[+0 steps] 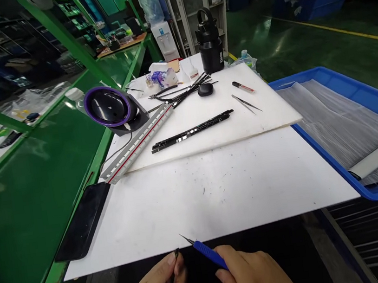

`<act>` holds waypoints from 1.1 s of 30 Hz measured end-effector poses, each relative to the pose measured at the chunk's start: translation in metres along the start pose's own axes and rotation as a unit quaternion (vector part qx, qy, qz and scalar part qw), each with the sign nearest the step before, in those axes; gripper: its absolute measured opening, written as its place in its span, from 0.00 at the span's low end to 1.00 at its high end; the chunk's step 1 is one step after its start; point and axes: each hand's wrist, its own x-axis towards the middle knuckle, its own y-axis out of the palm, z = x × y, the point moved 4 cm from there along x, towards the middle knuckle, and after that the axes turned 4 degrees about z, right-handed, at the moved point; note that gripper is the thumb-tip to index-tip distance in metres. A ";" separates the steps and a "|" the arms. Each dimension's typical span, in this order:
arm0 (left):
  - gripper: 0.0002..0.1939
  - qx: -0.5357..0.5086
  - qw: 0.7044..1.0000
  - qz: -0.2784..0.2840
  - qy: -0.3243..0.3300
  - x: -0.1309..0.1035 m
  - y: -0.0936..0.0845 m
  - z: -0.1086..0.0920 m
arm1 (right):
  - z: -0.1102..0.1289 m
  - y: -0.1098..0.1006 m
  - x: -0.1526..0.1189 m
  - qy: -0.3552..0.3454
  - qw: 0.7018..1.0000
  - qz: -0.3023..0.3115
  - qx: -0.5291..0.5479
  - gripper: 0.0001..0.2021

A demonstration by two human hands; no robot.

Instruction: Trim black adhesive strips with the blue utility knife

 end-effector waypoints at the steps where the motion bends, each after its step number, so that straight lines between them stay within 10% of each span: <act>1: 0.26 -0.002 1.000 0.001 -0.008 0.000 0.001 -0.001 | 0.001 0.000 0.001 -0.007 1.000 0.005 -0.017 0.17; 10: 0.23 -0.017 0.997 -0.045 -0.055 -0.009 0.011 -0.014 | 0.002 0.013 0.009 -0.091 0.956 0.030 -0.277 0.37; 33: 0.25 0.000 0.998 -0.047 -0.052 -0.005 0.010 -0.013 | 0.012 0.006 0.014 -0.149 0.901 -0.014 -0.407 0.35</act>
